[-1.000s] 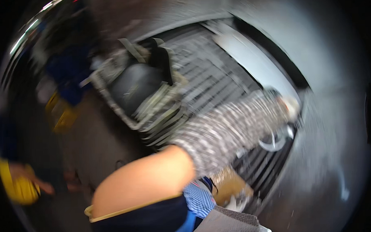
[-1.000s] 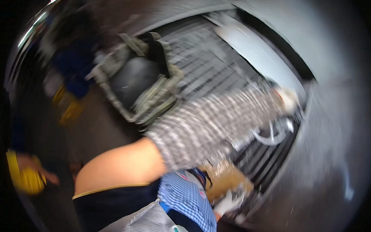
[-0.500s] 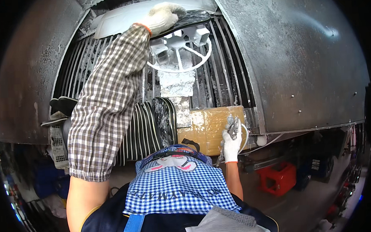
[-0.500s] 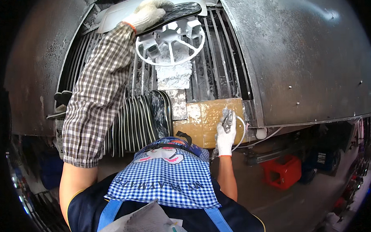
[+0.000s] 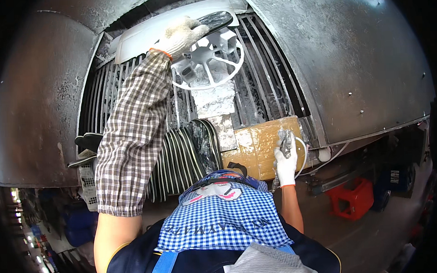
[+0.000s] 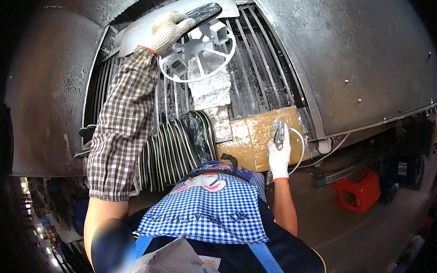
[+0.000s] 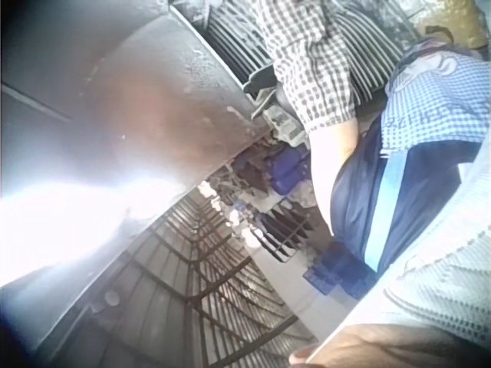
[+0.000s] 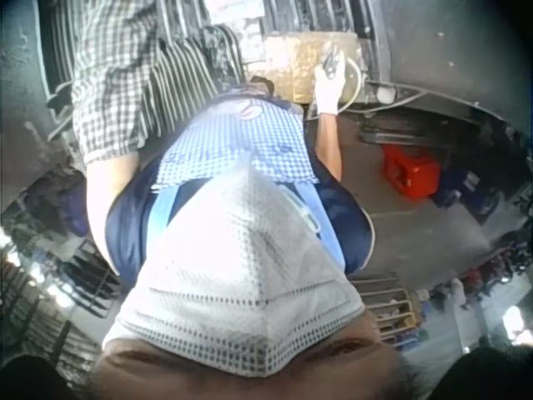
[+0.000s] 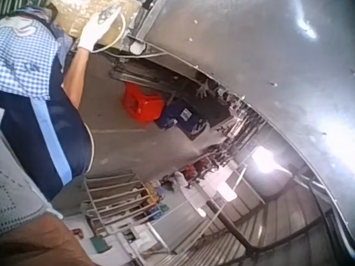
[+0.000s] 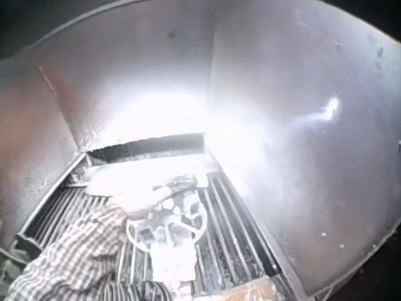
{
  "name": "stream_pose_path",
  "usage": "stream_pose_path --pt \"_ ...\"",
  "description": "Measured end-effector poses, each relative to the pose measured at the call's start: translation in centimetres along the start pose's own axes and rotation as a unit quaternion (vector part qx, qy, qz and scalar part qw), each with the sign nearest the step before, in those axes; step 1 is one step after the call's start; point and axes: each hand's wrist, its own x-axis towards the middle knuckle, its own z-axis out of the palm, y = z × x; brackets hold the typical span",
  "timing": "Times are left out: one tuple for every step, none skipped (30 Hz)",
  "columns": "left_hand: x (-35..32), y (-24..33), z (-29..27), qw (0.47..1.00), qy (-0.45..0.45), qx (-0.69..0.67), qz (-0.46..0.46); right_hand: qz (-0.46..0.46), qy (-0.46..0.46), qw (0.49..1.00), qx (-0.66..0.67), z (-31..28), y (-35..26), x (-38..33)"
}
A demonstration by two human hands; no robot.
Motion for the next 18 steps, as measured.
stream_pose_path --pt "-0.5 2.2 -0.4 1.000 -0.005 0.026 -0.005 0.001 0.000 1.000 -0.006 0.0 -0.1 0.1" --pt "-0.7 3.7 -0.4 0.999 -0.010 0.052 -0.009 0.000 0.002 1.000 -0.007 -0.1 -0.1 0.0" --pt "-0.3 3.7 0.2 0.997 0.008 0.072 0.011 -0.002 0.001 1.000 -0.007 -0.1 -0.1 0.0" --pt "0.2 3.3 0.8 0.995 0.028 0.094 0.029 -0.005 -0.003 1.000 -0.006 0.0 -0.3 0.1" --pt "0.5 2.9 1.1 0.991 0.048 0.116 0.048 -0.005 -0.005 1.000 -0.005 0.1 -0.5 0.1" --pt "0.7 3.0 1.0 0.994 0.044 0.094 0.029 -0.004 -0.001 1.000 -0.003 0.2 -0.8 -0.3" --pt "0.8 3.1 0.9 0.997 0.039 0.072 0.010 -0.003 0.003 1.000 -0.001 0.2 -1.1 -0.7" --pt "1.0 3.3 0.7 0.998 0.034 0.051 -0.009 0.003 0.004 1.000 -0.007 0.2 -1.5 -1.0" --pt "0.7 4.0 0.3 0.998 0.009 0.000 -0.067 0.010 0.006 1.000 -0.012 -0.2 -1.7 -0.9" --pt "1.1 2.8 0.4 0.999 0.029 0.016 -0.040 0.018 0.002 1.000 -0.016 -0.3 -1.7 -1.0" --pt "1.8 0.7 0.8 0.998 0.048 0.031 -0.012 0.019 -0.001 1.000 -0.008 -0.4 -1.6 -1.0" --pt "1.9 0.7 0.9 0.997 0.066 0.042 0.018 0.009 0.003 1.000 -0.007 -0.5 -1.3 -0.9" --pt "1.8 0.6 0.9 0.998 0.060 0.003 -0.013 -0.001 0.007 1.000 -0.006 -0.6 -0.9 -0.8" --pt "2.0 0.7 0.8 0.998 0.043 -0.007 -0.039 -0.011 0.009 1.000 -0.005 -0.6 -0.5 -0.7" --pt "2.0 1.3 0.6 0.997 0.027 -0.019 -0.065 -0.018 0.012 1.000 -0.006 -0.7 -0.2 -0.6" --pt "2.1 1.8 0.3 0.995 0.011 -0.031 -0.092 -0.024 0.015 1.000 -0.007 -0.7 0.0 -0.5" --pt "2.0 2.2 0.0 0.995 -0.009 -0.036 -0.094 -0.031 0.017 0.999 -0.008 -0.8 0.2 -0.5" --pt "2.0 1.8 -0.1 0.997 0.007 -0.026 -0.076 -0.027 0.013 1.000 -0.006 -0.8 0.2 -0.5"
